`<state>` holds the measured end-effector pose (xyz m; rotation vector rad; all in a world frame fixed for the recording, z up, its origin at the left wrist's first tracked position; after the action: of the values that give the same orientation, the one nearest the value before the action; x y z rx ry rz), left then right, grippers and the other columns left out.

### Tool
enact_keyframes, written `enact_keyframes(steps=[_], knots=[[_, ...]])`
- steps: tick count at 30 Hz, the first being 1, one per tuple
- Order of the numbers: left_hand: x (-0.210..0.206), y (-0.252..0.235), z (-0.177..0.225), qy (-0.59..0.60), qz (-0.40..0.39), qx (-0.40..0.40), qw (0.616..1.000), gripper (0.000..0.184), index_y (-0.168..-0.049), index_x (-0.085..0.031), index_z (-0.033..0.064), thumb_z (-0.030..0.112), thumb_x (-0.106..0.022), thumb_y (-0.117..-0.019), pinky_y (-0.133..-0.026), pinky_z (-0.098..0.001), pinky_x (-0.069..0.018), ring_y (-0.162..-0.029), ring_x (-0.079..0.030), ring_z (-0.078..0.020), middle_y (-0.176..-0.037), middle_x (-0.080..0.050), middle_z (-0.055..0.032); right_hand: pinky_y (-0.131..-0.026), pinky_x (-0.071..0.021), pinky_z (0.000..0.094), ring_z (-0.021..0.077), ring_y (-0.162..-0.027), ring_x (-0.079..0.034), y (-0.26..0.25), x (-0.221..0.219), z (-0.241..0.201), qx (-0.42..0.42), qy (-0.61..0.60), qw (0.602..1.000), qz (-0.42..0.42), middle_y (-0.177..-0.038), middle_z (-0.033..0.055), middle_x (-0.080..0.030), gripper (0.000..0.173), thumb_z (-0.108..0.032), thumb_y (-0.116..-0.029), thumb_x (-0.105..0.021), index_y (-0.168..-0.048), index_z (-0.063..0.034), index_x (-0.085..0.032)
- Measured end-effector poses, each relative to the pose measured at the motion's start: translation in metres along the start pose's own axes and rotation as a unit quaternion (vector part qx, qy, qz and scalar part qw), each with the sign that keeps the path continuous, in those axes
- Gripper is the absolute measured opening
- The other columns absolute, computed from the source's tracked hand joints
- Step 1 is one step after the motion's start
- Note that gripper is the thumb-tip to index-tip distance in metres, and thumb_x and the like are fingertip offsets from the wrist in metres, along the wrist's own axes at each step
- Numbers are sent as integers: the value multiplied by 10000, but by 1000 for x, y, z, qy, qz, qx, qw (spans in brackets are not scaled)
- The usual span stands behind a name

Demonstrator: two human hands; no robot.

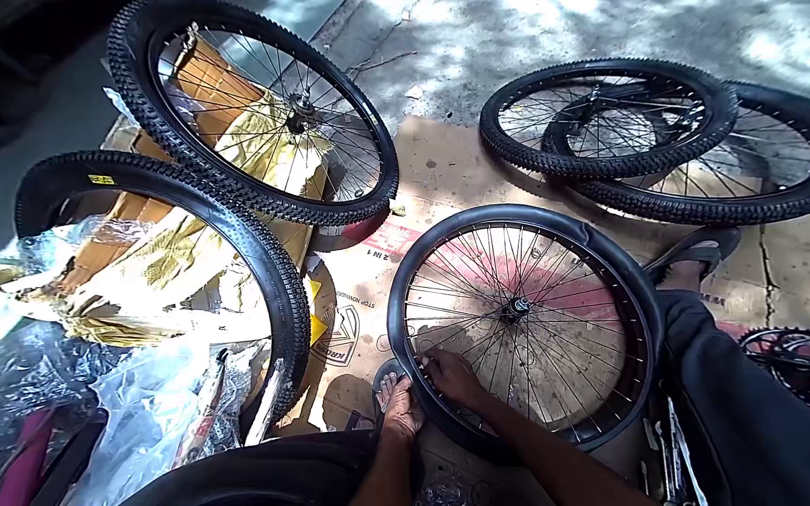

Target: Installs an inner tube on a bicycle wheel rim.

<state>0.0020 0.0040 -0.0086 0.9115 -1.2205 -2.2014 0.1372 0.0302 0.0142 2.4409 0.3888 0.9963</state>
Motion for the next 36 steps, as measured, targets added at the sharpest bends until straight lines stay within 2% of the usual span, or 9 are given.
enact_keyframes(steps=[2,5,10,16,20,29,32,34,36], knots=[[-3,6,1,3,-17,11,1000,147,-1166,-522,69,106,-460,-1038,-730,-437,-581,-875,-665,-256,-971,-656,-140,-938,-538,490,251,-1039,-677,-1,3,1,-9,3,1000,-10,-1095,81,-699,309,-362,-1041,-527,-1173,-184,-742],[-18,34,11,-51,1,-24,998,235,-1262,-413,57,0,-423,-1034,-746,-361,-558,-897,-609,-203,-1051,-566,-133,-894,-523,523,285,-1001,-698,-8,6,-14,-96,34,995,-24,-989,115,-738,548,-545,-1054,-445,-939,-105,-751],[5,-6,-6,8,-30,-6,999,178,-1195,-541,64,113,-477,-1036,-767,-462,-582,-930,-668,-265,-1010,-671,-140,-993,-516,487,240,-1132,-655,-3,0,6,15,-7,1000,-9,-1190,82,-688,392,-439,-1038,-493,-1207,-168,-722],[-21,34,6,-25,22,-15,999,141,-1159,-484,68,39,-450,-1025,-619,-337,-586,-757,-655,-181,-904,-629,-104,-910,-512,542,297,-1021,-691,-7,8,-5,-52,24,997,-55,-1023,129,-729,572,-550,-1064,-389,-1001,-99,-736],[4,-3,-5,6,-17,-12,1000,242,-1268,-512,82,94,-488,-1027,-786,-463,-578,-984,-656,-258,-1093,-655,-139,-989,-503,511,265,-1120,-662,-1,3,5,26,4,999,-42,-1170,100,-703,374,-401,-1052,-479,-1229,-158,-701],[4,-10,-8,-26,4,-37,999,332,-1330,-472,85,54,-525,-1003,-842,-490,-555,-1100,-610,-277,-1220,-604,-154,-996,-494,538,287,-1173,-659,-4,6,-9,-36,37,997,-50,-1184,107,-727,410,-406,-1072,-420,-1184,-168,-734],[4,-5,-3,-108,-5,-62,992,390,-1452,-424,61,192,-444,-1086,-933,-523,-530,-1180,-584,-312,-1338,-566,-198,-1032,-502,517,310,-1248,-591,23,4,3,83,52,995,11,-1284,121,-649,359,-370,-1055,-509,-1337,-204,-657],[-3,0,-6,-121,-15,-77,990,485,-1313,-563,72,441,-333,-1099,-794,-508,-572,-944,-673,-288,-1100,-681,-169,-1060,-491,490,304,-1289,-552,66,8,21,192,117,974,40,-1336,119,-607,401,-389,-1048,-536,-1387,-191,-616],[-17,12,-3,-145,-58,-96,983,662,-1235,-600,126,645,-229,-1059,-705,-446,-582,-797,-675,-220,-964,-689,-92,-987,-521,506,332,-1163,-616,121,25,42,256,160,953,-21,-1195,140,-651,349,-356,-1078,-488,-1284,-128,-655]])
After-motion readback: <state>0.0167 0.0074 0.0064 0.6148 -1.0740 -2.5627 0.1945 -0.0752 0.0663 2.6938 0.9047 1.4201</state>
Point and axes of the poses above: each hand's wrist, its own y-axis away from the middle knuckle, its own x-axis out of the back of the hand, z = x × y, the point moved 1 cm from there along -y, towards the middle knuckle
